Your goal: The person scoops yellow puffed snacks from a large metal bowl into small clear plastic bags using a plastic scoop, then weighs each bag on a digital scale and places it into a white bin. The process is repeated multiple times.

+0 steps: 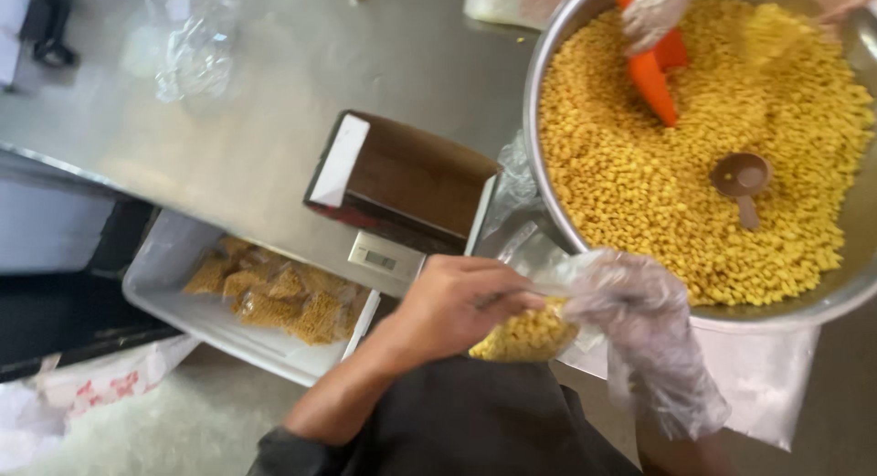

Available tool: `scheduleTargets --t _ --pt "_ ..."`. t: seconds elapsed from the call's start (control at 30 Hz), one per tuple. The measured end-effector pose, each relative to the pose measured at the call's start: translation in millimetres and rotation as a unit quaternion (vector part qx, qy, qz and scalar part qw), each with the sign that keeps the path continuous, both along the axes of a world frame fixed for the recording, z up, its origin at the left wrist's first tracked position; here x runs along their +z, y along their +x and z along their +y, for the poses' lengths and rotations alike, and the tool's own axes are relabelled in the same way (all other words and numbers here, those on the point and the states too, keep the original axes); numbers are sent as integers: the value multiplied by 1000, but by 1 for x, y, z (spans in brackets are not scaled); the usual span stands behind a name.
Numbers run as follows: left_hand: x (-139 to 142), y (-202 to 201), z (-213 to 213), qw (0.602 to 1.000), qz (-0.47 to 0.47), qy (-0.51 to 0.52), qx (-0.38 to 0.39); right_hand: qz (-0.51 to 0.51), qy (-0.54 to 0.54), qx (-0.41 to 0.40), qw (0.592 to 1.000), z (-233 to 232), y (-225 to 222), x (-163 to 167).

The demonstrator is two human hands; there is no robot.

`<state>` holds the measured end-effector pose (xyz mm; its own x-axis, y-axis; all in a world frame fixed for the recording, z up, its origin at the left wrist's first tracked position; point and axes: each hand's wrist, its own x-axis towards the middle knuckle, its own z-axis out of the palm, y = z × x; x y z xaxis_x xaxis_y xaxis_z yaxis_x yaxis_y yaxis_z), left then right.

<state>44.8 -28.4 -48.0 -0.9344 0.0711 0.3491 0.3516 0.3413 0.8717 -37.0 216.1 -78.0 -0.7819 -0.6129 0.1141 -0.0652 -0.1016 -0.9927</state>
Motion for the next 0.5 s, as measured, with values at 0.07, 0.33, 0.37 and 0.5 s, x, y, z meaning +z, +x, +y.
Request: scheduleTargets --t 0.07,0.33,0.37,0.5 --pt "-7 11 5 998 51 -3 26 -36 -14 6 999 -6 14 -9" --pt "-20 69 -24 973 105 -191 -69 206 108 278 932 8 3 -8" --pt "-20 78 -26 966 94 -226 -87 248 133 261 923 9 2 -12" --pt "-21 107 -30 964 69 -252 -43 365 147 227 891 -4 14 -33"
